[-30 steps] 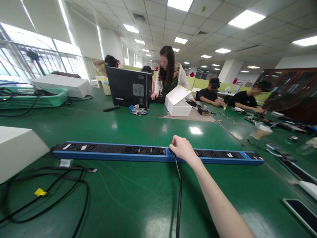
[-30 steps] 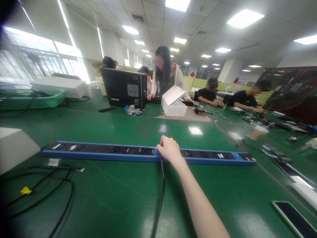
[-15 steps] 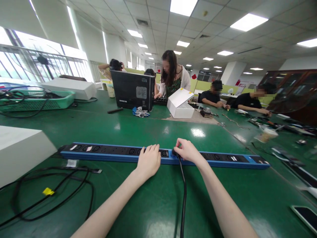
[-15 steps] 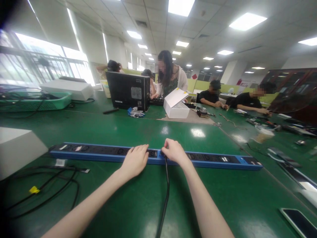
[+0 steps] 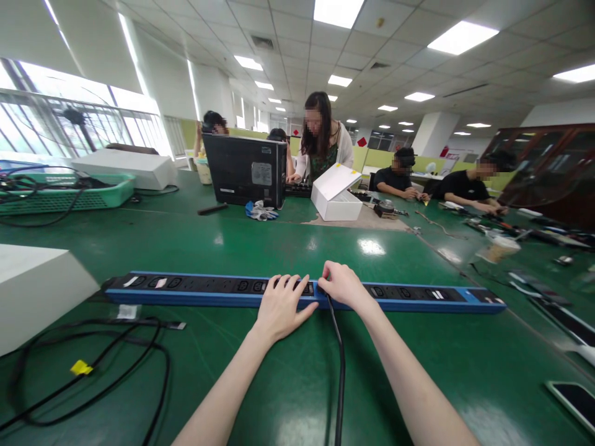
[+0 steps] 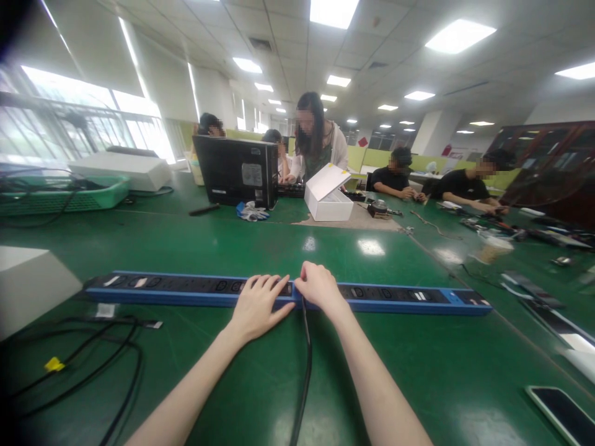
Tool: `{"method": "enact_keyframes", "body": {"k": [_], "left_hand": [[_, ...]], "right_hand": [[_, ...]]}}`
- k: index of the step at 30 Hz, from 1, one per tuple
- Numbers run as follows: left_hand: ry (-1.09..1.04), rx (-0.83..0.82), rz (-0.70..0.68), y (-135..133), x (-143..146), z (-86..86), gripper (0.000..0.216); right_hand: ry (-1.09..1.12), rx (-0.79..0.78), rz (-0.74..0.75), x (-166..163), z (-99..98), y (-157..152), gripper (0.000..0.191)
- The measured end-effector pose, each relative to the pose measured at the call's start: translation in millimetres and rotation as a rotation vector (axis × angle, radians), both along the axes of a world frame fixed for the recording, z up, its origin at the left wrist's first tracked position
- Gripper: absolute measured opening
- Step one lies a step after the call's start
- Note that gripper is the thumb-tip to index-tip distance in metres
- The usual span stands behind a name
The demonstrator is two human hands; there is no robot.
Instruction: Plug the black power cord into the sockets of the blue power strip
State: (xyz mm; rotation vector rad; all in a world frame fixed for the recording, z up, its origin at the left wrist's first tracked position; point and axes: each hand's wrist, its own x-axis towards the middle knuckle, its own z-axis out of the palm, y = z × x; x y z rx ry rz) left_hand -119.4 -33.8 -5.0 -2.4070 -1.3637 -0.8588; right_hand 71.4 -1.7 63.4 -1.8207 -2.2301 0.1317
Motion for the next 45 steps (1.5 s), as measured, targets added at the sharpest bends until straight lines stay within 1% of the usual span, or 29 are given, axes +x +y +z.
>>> {"method": "enact_keyframes", "body": {"k": [5, 7, 12, 14, 17, 19, 23, 29, 34, 37, 42, 45], "left_hand": [[0.043, 0.01, 0.01, 3.7, -2.9, -2.0, 0.059], [0.046, 0.011, 0.007, 4.7, -3.3, -2.5, 0.059], [0.041, 0.005, -0.004, 4.2, -5.0, -1.5, 0.058], [0.038, 0.007, -0.012, 4.1, -5.5, -0.7, 0.058], [0.037, 0.006, -0.019, 4.5, -5.8, -0.1, 0.058], [0.036, 0.006, -0.02, 4.8, -5.9, -0.1, 0.058], [0.03, 0.006, -0.02, 5.0, -5.9, -0.4, 0.058], [0.017, -0.016, -0.029, 5.1, -6.1, 0.4, 0.059], [-0.002, -0.01, -0.031, 5.1, -5.2, 0.7, 0.058], [0.004, -0.012, -0.03, 5.3, -5.0, 0.6, 0.057], [0.015, -0.014, -0.027, 6.5, -4.6, -0.1, 0.057], [0.015, -0.01, -0.024, 6.3, -3.8, -0.3, 0.057]], "right_hand": [[-0.102, 0.053, -0.066, -12.1, -4.3, -15.7, 0.016], [-0.135, 0.075, -0.069, -15.6, -5.8, -20.3, 0.018], [-0.162, 0.045, -0.027, -16.5, -2.4, -15.1, 0.013], [-0.171, 0.041, -0.038, -16.9, -2.7, -14.2, 0.013], [-0.172, 0.079, -0.076, -17.7, -6.5, -17.9, 0.018], [-0.165, 0.087, -0.073, -17.7, -7.6, -19.4, 0.02], [-0.154, 0.033, -0.031, -17.1, -3.5, -15.9, 0.014], [-0.156, 0.083, -0.093, -19.7, -3.7, -20.6, 0.019], [-0.167, 0.037, -0.083, -20.6, -3.2, -16.6, 0.014], [-0.171, 0.055, -0.095, -21.1, -4.2, -18.3, 0.017], [-0.183, 0.077, -0.05, -19.2, -5.4, -29.7, 0.019], [-0.168, 0.068, -0.036, -17.3, -3.9, -28.9, 0.017]]}}
